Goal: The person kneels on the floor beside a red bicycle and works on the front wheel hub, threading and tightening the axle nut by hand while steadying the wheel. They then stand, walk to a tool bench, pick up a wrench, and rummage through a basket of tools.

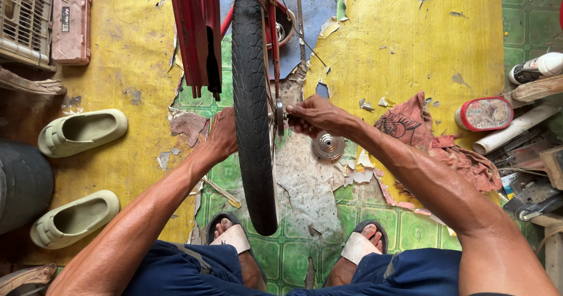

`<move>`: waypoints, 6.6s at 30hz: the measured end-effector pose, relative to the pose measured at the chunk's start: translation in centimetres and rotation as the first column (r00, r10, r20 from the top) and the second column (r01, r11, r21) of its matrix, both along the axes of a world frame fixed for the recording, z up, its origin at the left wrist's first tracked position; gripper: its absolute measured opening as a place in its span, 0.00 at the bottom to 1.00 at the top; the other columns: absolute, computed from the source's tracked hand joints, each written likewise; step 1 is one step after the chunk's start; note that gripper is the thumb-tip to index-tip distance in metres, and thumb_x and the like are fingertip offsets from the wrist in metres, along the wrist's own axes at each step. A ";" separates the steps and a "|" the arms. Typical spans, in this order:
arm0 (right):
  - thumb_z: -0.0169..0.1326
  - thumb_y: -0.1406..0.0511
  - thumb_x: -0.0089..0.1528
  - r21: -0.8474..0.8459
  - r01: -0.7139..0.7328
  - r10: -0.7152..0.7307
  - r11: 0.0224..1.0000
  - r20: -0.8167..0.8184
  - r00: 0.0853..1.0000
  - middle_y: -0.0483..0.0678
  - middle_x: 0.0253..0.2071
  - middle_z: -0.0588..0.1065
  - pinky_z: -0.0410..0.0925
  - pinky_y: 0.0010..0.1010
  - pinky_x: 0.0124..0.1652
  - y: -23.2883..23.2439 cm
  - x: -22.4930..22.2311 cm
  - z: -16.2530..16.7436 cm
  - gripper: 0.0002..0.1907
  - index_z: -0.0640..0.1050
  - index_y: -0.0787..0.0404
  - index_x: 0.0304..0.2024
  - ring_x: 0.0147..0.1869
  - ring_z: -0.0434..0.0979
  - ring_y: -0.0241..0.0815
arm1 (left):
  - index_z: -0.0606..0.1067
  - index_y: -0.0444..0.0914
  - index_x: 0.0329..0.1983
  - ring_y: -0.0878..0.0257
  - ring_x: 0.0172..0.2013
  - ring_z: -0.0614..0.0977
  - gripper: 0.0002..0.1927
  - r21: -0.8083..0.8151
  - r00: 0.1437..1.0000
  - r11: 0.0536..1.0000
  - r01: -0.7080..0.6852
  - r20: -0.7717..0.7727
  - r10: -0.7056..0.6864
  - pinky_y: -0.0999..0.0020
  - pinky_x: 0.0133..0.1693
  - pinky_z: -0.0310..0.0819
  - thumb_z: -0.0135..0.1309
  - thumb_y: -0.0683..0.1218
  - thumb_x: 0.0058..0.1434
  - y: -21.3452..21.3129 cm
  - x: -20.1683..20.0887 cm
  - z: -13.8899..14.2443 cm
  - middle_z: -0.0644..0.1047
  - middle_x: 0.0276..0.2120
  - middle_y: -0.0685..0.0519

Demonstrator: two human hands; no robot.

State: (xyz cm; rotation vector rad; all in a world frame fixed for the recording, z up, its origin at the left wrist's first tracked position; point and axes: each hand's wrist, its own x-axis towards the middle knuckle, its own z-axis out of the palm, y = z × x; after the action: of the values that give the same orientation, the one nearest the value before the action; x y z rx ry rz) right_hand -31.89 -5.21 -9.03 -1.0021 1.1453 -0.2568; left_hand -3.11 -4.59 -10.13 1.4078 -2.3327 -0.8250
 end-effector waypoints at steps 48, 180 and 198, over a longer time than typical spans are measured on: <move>0.52 0.56 0.65 -0.057 0.053 -0.052 0.997 0.013 0.999 0.46 0.38 0.81 0.73 0.28 0.27 -0.4 -2.1 -2.3 0.15 0.75 0.61 0.42 0.30 0.76 0.34 | 0.70 0.31 0.28 0.40 0.25 0.76 0.16 -0.003 1.000 1.000 0.014 -0.005 -0.014 0.48 0.32 0.70 0.57 0.49 0.59 -0.3 0.3 -0.1 0.73 0.24 0.36; 0.51 0.52 0.64 0.014 0.047 -0.046 0.999 -0.048 0.998 0.48 0.34 0.80 0.72 0.30 0.26 -0.1 -0.8 1.8 0.20 0.78 0.62 0.43 0.29 0.78 0.36 | 0.70 0.33 0.40 0.40 0.26 0.76 0.18 -0.009 1.000 1.000 -0.015 0.008 0.015 0.49 0.32 0.69 0.57 0.52 0.60 -0.8 0.4 -0.8 0.75 0.24 0.37; 0.49 0.51 0.72 -0.061 -0.037 0.037 0.997 -0.003 0.999 0.59 0.43 0.79 0.71 0.30 0.25 -0.3 -1.1 0.2 0.27 0.77 0.71 0.49 0.30 0.76 0.39 | 0.70 0.33 0.44 0.43 0.22 0.74 0.18 -0.025 0.998 1.000 0.012 -0.053 -0.013 0.51 0.29 0.67 0.59 0.50 0.60 -0.6 0.2 0.4 0.74 0.22 0.39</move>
State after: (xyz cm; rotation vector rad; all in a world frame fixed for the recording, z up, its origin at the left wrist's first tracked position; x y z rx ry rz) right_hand -33.01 -5.53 -8.80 -1.0769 1.1252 -0.2624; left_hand -2.94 -5.22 -9.70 1.3462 -2.3057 -0.8244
